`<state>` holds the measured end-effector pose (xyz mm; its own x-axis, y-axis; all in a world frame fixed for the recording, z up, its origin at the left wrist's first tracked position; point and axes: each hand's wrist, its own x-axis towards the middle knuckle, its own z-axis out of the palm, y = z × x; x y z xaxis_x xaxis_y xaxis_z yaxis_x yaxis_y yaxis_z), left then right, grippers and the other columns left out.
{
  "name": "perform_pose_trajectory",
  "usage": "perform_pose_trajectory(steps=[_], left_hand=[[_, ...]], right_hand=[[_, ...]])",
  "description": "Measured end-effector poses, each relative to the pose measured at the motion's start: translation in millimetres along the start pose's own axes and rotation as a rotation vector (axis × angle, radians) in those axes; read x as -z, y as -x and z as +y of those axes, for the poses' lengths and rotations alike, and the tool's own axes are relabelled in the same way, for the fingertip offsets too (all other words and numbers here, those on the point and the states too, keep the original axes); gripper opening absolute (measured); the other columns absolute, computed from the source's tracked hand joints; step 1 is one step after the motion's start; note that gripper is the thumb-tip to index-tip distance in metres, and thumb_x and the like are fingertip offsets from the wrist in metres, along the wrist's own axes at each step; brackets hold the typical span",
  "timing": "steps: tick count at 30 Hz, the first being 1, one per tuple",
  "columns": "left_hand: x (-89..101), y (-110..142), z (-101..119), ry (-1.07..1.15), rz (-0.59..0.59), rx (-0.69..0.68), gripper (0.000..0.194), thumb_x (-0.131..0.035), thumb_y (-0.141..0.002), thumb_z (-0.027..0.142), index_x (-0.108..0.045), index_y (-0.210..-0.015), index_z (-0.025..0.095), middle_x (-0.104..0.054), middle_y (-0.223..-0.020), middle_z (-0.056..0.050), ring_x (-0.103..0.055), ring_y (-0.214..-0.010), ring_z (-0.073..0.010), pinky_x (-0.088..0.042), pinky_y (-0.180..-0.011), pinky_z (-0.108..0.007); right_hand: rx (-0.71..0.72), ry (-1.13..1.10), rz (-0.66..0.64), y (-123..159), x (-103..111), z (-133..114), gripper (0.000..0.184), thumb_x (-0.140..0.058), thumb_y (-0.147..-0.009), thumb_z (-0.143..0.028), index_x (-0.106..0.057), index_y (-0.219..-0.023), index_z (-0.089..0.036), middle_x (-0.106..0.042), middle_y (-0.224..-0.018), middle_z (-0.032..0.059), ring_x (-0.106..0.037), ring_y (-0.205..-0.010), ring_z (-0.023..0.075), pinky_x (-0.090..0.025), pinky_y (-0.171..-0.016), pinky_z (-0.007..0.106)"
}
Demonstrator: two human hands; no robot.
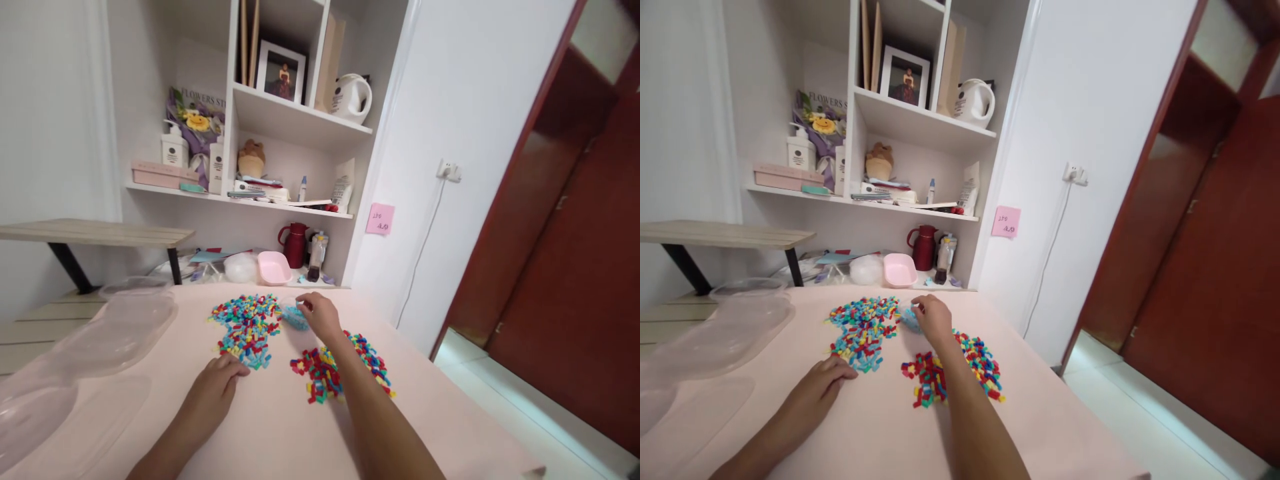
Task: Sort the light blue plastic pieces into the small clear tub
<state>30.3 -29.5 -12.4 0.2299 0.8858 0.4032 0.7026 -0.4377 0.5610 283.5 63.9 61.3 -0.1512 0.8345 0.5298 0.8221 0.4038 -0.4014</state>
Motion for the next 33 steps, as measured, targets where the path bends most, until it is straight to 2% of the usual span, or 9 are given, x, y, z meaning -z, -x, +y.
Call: perform_pose_trajectory(steps=[3, 6, 10, 13, 16, 20, 23, 29, 33], left_hand=[[0.9, 0, 1, 0.013, -0.004, 0.004, 0.032, -0.040, -0.081, 0.014, -0.070, -0.085, 0.023, -0.067, -0.097, -0.005, -0.059, -0.096, -0.0191, -0.045, -0.090, -0.035], [1.2, 1, 1, 0.017, -0.011, 0.016, 0.032, -0.040, -0.081, 0.016, -0.070, -0.085, 0.023, -0.067, -0.097, -0.005, -0.059, -0.096, -0.0196, -0.045, -0.090, -0.035], [0.6, 0, -2, 0.031, 0.002, 0.022, 0.031, -0.041, -0.081, 0.017, -0.071, -0.086, 0.023, -0.068, -0.096, -0.005, -0.059, -0.096, -0.0199, -0.045, -0.091, -0.035], [-0.6, -1, -4, 0.034, 0.009, 0.027, 0.032, -0.041, -0.080, 0.016, -0.071, -0.085, 0.024, -0.068, -0.095, -0.004, -0.060, -0.095, -0.0196, -0.046, -0.090, -0.035], [-2.2, -3, -7, 0.033, 0.022, 0.023, 0.031, -0.042, -0.080, 0.017, -0.071, -0.083, 0.025, -0.069, -0.094, -0.004, -0.060, -0.094, -0.0194, -0.047, -0.089, -0.034], [-3.9, -3, -11, 0.028, 0.040, 0.017, 0.029, -0.043, -0.079, 0.018, -0.071, -0.081, 0.025, -0.069, -0.093, -0.003, -0.061, -0.094, -0.0191, -0.048, -0.088, -0.033], [-5.3, -4, -16, 0.012, 0.054, 0.000, 0.028, -0.044, -0.079, 0.020, -0.071, -0.078, 0.026, -0.070, -0.093, -0.002, -0.062, -0.093, -0.0188, -0.049, -0.087, -0.032], [-5.4, -9, -25, -0.028, 0.089, -0.036, 0.026, -0.047, -0.078, 0.020, -0.072, -0.080, 0.027, -0.070, -0.091, -0.001, -0.064, -0.091, -0.0182, -0.050, -0.085, -0.029], [-1.0, -12, -19, -0.037, 0.087, -0.019, 0.026, -0.047, -0.077, 0.018, -0.071, -0.080, 0.027, -0.070, -0.092, -0.002, -0.063, -0.091, -0.0190, -0.050, -0.086, -0.032]], right_hand=[[-0.058, 0.047, 0.030, -5, 1, 17, 0.033, -0.043, -0.090, -0.023, -0.064, -0.115, -0.025, -0.064, -0.108, 0.0063, -0.060, -0.094, 0.0187, -0.042, -0.081, 0.028], [-0.065, -0.033, 0.024, -1, 9, 38, 0.039, -0.036, -0.091, -0.021, -0.058, -0.123, -0.023, -0.063, -0.109, 0.0075, -0.060, -0.093, 0.0175, -0.044, -0.082, 0.028], [-0.088, -0.089, 0.073, 17, 48, 71, 0.041, -0.033, -0.091, -0.027, -0.056, -0.124, -0.022, -0.062, -0.110, 0.0080, -0.061, -0.092, 0.0182, -0.046, -0.085, 0.032], [-0.138, 0.054, 0.032, 45, 83, 102, 0.045, -0.035, -0.090, -0.032, -0.051, -0.131, -0.022, -0.056, -0.124, 0.0098, -0.057, -0.105, 0.0211, -0.043, -0.092, 0.035], [-0.266, 0.259, -0.053, 83, 104, 138, 0.050, -0.036, -0.090, -0.039, -0.045, -0.136, -0.023, -0.048, -0.137, 0.0102, -0.049, -0.120, 0.0259, -0.038, -0.099, 0.041], [-0.379, 0.471, -0.218, 126, 100, 178, 0.049, -0.030, -0.092, -0.041, -0.043, -0.138, -0.031, -0.040, -0.145, 0.0038, -0.035, -0.133, 0.0275, -0.028, -0.105, 0.053], [-0.384, 0.484, -0.284, 139, 88, 191, 0.050, -0.025, -0.093, -0.046, -0.041, -0.138, -0.036, -0.037, -0.148, -0.0006, -0.030, -0.136, 0.0273, -0.026, -0.105, 0.055], [-0.367, 0.439, -0.285, 127, 79, 185, 0.051, -0.021, -0.094, -0.048, -0.035, -0.142, -0.036, -0.034, -0.149, -0.0010, -0.027, -0.138, 0.0262, -0.024, -0.106, 0.054], [-0.361, 0.428, -0.282, 119, 77, 185, 0.050, -0.022, -0.094, -0.047, -0.037, -0.141, -0.036, -0.034, -0.149, -0.0009, -0.028, -0.138, 0.0259, -0.024, -0.106, 0.054]])
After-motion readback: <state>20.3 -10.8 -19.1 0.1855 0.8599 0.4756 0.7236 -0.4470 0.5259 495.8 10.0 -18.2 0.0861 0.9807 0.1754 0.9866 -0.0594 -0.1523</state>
